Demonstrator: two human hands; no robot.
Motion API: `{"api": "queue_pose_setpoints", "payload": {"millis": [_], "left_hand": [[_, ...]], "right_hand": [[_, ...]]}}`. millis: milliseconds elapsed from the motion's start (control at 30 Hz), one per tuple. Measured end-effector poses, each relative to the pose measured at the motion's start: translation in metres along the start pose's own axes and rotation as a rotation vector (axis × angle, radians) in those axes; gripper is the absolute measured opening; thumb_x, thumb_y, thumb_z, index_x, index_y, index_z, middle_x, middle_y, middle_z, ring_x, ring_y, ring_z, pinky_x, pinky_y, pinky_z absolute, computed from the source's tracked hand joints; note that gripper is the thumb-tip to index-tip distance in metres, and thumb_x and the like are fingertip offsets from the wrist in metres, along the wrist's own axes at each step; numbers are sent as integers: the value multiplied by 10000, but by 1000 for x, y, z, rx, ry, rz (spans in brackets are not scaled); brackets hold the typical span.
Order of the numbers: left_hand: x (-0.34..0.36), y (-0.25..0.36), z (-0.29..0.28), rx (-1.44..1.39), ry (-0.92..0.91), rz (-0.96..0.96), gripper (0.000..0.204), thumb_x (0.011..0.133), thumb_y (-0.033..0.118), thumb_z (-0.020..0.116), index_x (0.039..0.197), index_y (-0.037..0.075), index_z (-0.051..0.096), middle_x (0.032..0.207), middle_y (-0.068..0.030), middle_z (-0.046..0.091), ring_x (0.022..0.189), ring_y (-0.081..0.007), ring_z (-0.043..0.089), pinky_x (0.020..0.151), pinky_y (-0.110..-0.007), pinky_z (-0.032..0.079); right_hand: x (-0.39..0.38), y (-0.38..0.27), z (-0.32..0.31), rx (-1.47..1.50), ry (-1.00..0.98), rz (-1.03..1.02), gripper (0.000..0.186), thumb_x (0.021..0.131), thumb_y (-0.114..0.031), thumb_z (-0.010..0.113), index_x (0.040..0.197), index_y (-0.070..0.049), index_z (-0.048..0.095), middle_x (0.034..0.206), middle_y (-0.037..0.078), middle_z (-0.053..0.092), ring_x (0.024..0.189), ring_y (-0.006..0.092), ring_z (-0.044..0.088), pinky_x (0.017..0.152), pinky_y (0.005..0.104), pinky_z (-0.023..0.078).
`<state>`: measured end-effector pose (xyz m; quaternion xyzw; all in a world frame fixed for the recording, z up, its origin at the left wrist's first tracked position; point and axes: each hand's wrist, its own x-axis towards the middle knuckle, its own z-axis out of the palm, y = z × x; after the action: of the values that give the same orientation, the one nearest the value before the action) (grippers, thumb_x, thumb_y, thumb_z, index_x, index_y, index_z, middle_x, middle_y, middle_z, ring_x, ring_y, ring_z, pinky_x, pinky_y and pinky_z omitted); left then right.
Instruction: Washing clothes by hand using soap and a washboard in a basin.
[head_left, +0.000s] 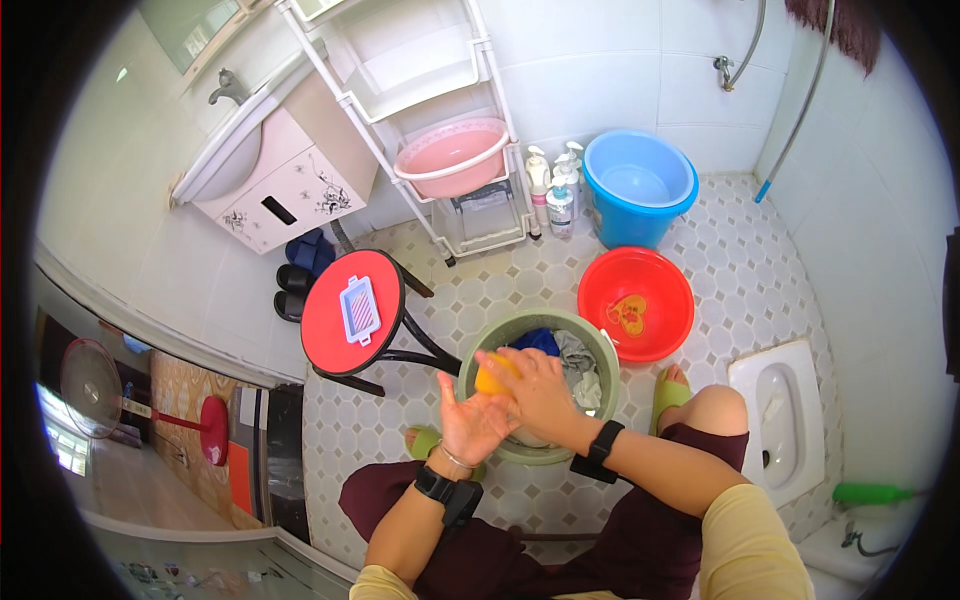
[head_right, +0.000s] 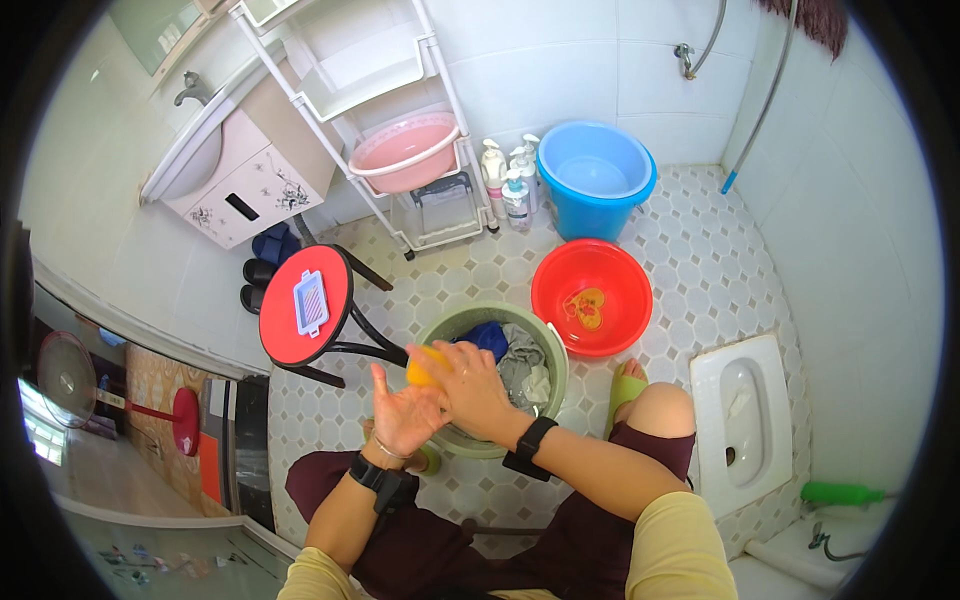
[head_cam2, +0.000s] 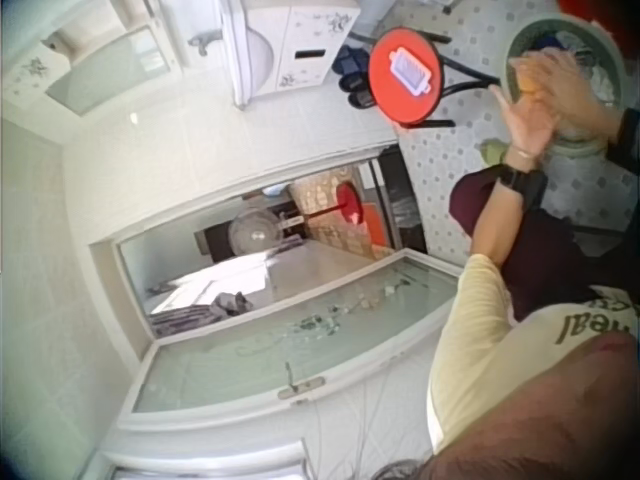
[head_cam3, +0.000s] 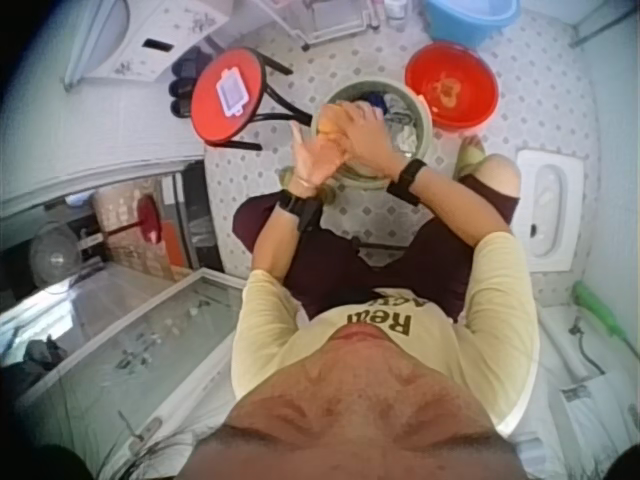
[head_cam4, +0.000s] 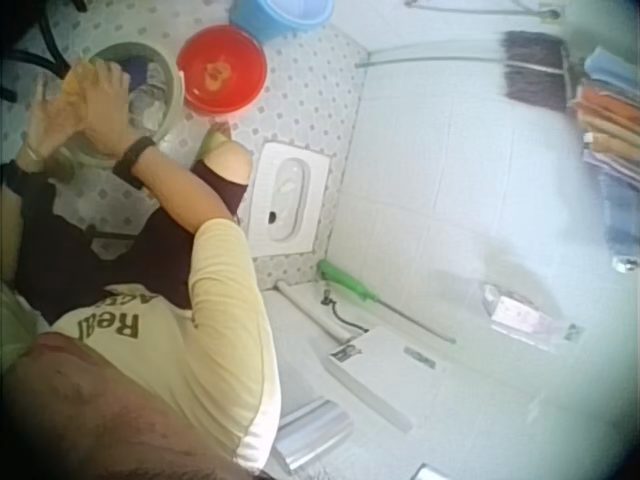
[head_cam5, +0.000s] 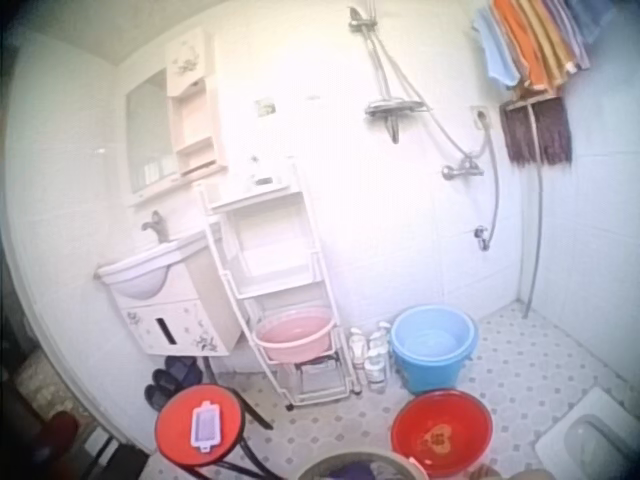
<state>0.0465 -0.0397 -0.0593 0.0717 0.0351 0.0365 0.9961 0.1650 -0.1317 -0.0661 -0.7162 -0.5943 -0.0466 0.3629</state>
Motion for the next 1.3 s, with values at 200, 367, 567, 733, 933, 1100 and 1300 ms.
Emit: {"api": "queue_pose_setpoints", "payload": {"millis": [200, 367, 567, 733, 933, 1100, 1300], "left_hand": [[3, 3, 2, 182, 278, 12, 926, 743, 754, 266, 1293, 12, 328, 1271, -131, 433, 1190, -279, 399, 991, -441, 290], [-4, 23, -29, 413, 363, 31, 694, 872, 566, 264, 1259, 2, 377, 1230, -122, 484, 1109, -246, 492, 952, -382, 365], [-4, 0, -63, 464, 616, 66, 379, 892, 347, 392, 1094, 57, 529, 1022, -70, 599, 923, -183, 581, 825, -319, 447], [7, -15, -94, 505, 662, -12, 343, 825, 348, 501, 968, 53, 599, 887, -61, 612, 794, -161, 574, 730, -288, 432], [0, -11, -42, 895, 794, -103, 457, 830, 409, 482, 1052, 15, 549, 1039, -110, 566, 970, -191, 521, 841, -312, 376], [-7, -6, -37, 880, 805, -133, 479, 816, 418, 487, 1078, 20, 539, 1067, -122, 539, 998, -204, 495, 857, -328, 361], [-7, -4, -35, 905, 810, -144, 508, 808, 422, 486, 1100, 8, 526, 1104, -138, 513, 1033, -216, 474, 869, -334, 354]], "right_hand": [[13, 45, 25, 670, -157, 516, 484, 859, -370, 506, 1278, -146, 409, 871, 72, 559, 796, 183, 530, 686, 328, 414], [23, 60, 15, 1148, -389, 1114, 355, 792, -390, 609, 908, -65, 527, 685, 24, 544, 490, 84, 508, 370, 187, 372], [82, 32, -2, 1222, -590, 1098, 318, 826, -261, 591, 1036, -41, 497, 854, 73, 610, 697, 130, 623, 464, 201, 486], [167, -23, 47, 1241, -773, 820, 346, 844, -204, 555, 1130, -40, 449, 956, 86, 613, 805, 155, 624, 582, 209, 515], [217, -35, 127, 1223, -823, 793, 295, 843, -171, 523, 1083, -3, 490, 916, 98, 623, 764, 158, 629, 577, 213, 518], [235, -56, 143, 1035, -787, 831, 313, 811, -190, 546, 1018, 43, 517, 830, 152, 624, 651, 187, 635, 562, 258, 537], [233, -53, 152, 1024, -840, 918, 353, 809, -205, 554, 1024, 69, 496, 799, 172, 618, 622, 207, 630, 550, 280, 543]]}}
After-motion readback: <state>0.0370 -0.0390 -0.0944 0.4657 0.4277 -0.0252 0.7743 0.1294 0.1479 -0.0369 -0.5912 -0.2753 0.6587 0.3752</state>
